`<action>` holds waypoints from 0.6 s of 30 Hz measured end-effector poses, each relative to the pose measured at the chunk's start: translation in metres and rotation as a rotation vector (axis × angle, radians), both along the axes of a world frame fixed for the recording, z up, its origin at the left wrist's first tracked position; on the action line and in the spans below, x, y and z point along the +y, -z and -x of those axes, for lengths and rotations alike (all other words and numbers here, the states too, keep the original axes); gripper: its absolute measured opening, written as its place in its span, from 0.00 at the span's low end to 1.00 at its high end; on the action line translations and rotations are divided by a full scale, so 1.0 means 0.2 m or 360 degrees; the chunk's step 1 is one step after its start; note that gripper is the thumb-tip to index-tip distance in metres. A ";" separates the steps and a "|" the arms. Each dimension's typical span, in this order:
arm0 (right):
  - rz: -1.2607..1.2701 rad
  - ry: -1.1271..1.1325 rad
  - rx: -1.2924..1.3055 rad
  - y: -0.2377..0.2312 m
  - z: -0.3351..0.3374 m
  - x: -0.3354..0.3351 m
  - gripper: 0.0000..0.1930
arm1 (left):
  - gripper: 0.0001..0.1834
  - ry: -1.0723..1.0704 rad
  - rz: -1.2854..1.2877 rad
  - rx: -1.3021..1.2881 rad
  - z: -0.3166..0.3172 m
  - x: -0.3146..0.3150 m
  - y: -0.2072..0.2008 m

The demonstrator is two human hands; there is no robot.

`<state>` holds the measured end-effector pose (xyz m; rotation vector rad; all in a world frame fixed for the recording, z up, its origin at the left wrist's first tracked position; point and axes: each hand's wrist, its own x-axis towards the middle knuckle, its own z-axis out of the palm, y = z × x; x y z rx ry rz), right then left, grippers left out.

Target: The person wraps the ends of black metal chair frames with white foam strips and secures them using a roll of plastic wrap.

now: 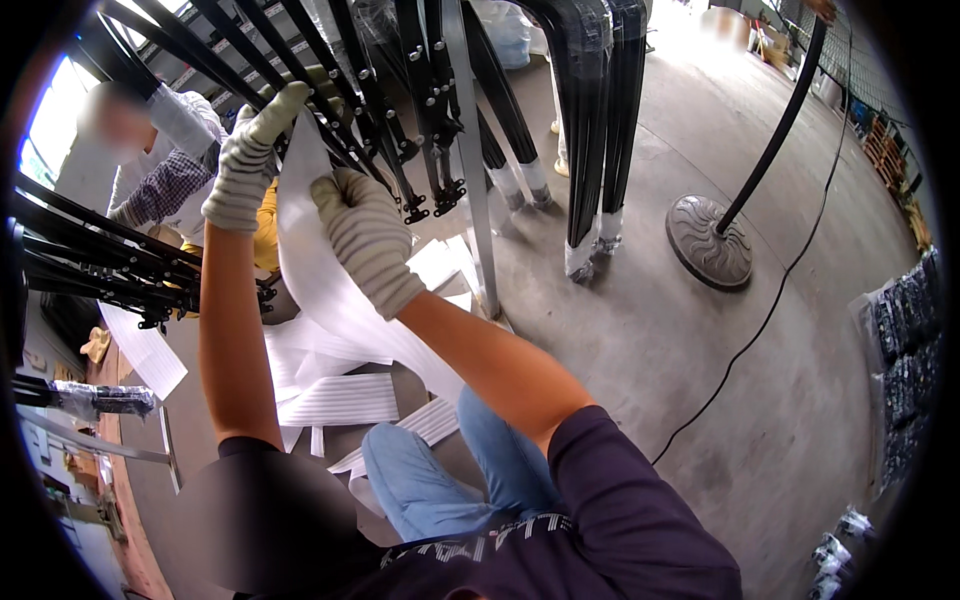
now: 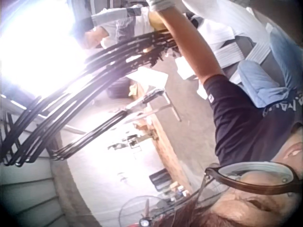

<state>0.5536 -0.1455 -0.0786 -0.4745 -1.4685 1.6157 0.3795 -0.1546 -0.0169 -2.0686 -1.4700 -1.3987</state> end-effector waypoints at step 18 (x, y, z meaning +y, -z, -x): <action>0.0197 -0.0050 0.0108 0.23 0.04 0.38 0.08 | 0.11 0.0750 0.1064 -0.0870 0.19 0.16 0.11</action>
